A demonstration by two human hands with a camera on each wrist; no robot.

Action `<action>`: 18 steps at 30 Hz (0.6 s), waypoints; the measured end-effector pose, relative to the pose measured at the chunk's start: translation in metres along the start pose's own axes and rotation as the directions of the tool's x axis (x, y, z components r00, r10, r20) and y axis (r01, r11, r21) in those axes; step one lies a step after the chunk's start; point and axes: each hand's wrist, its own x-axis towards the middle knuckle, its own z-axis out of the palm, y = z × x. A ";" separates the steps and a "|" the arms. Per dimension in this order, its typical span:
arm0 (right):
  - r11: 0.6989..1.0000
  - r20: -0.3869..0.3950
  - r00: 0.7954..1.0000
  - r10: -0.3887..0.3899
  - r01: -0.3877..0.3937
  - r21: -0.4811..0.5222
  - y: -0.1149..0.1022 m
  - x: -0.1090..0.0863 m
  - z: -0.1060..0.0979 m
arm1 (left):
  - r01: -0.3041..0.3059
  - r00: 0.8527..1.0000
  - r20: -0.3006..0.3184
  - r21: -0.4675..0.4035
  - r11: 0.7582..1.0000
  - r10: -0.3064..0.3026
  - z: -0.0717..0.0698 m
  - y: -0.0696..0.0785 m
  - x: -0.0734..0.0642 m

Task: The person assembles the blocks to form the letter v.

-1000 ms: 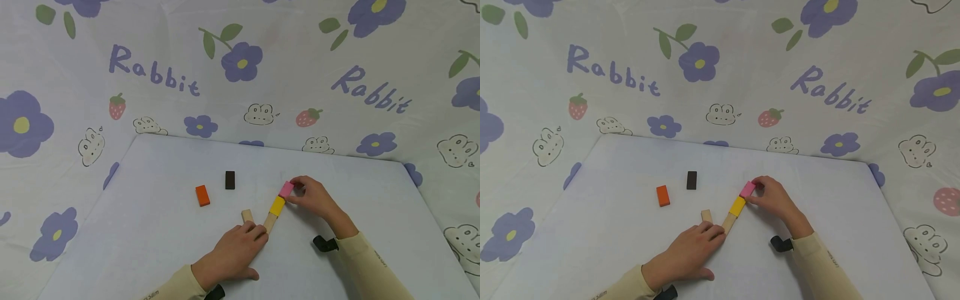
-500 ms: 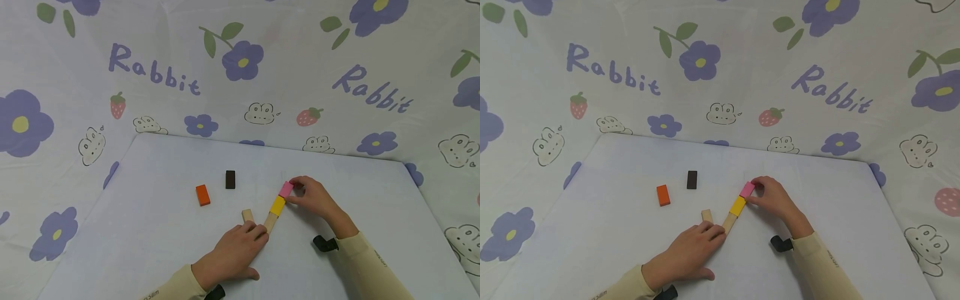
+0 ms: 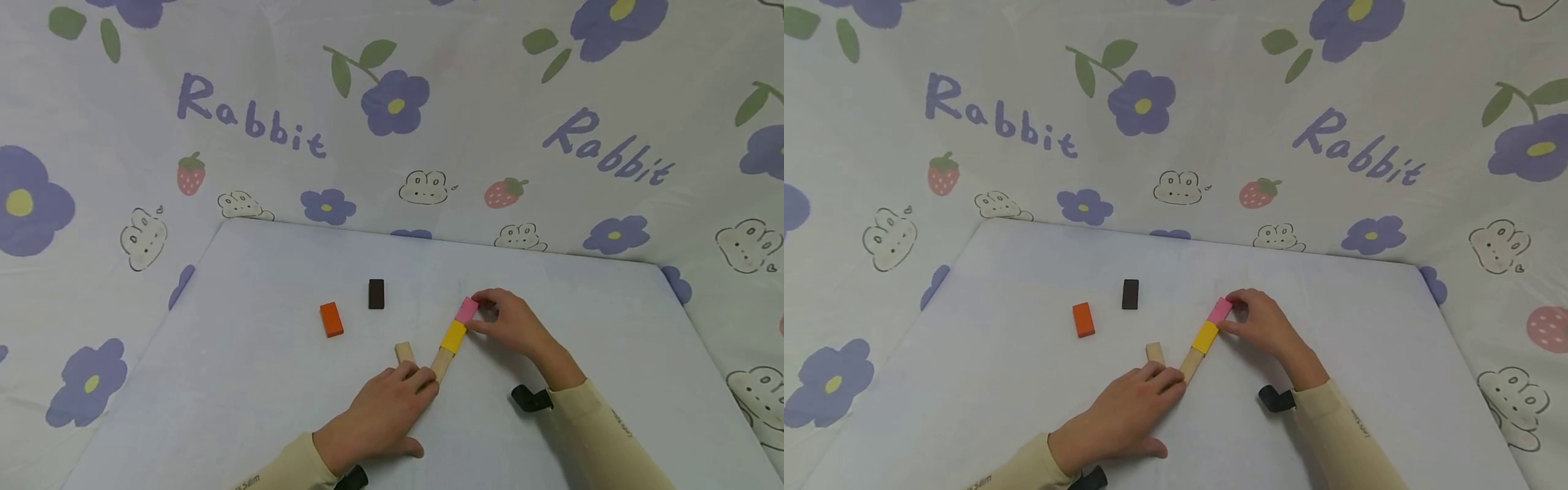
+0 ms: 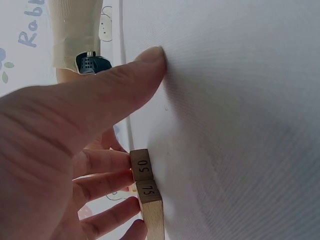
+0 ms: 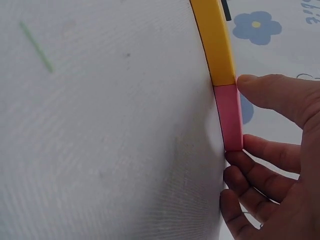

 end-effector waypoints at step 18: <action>1.000 -0.014 1.000 -0.006 0.006 0.020 0.003 -0.001 0.002 | 0.001 1.000 -0.007 0.006 1.000 -0.001 0.003 0.000 -0.001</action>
